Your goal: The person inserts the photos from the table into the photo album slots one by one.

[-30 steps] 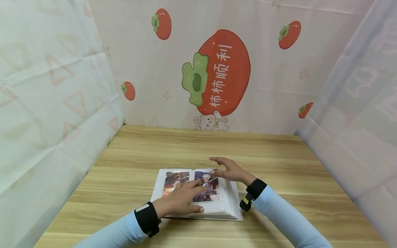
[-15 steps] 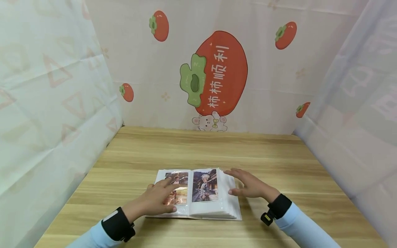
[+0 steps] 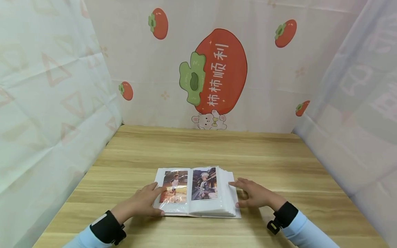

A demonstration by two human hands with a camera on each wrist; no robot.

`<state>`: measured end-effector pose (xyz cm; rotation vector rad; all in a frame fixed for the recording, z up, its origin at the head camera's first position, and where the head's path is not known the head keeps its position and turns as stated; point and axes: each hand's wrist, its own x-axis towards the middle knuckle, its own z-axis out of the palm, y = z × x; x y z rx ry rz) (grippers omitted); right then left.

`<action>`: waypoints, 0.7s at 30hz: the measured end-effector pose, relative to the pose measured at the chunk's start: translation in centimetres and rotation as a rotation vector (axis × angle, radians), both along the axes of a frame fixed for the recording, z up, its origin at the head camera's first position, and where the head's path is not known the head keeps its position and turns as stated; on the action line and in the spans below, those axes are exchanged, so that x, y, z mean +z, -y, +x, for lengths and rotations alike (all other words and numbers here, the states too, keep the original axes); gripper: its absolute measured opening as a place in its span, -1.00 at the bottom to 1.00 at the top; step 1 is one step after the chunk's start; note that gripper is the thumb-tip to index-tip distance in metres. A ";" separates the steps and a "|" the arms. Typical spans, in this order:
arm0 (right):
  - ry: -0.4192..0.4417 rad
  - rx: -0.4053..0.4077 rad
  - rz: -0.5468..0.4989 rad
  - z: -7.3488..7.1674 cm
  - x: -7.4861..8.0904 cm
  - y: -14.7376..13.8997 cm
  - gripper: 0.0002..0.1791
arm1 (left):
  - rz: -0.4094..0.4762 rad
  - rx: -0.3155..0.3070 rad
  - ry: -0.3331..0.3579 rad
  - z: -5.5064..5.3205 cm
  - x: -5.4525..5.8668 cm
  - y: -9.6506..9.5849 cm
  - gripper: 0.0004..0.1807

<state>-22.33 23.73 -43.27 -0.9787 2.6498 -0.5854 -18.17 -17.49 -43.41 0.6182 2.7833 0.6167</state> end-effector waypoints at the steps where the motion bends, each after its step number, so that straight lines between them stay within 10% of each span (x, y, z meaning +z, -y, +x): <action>1: 0.006 -0.001 0.004 0.1 -0.1 0.0 -0.20 | 0.004 0.008 0.019 0.1 -0.1 0.1 -0.13; 21: -0.025 -0.001 0.054 0.5 -0.7 -0.3 -0.23 | 0.094 0.163 -0.031 0.7 -0.9 -0.8 -0.05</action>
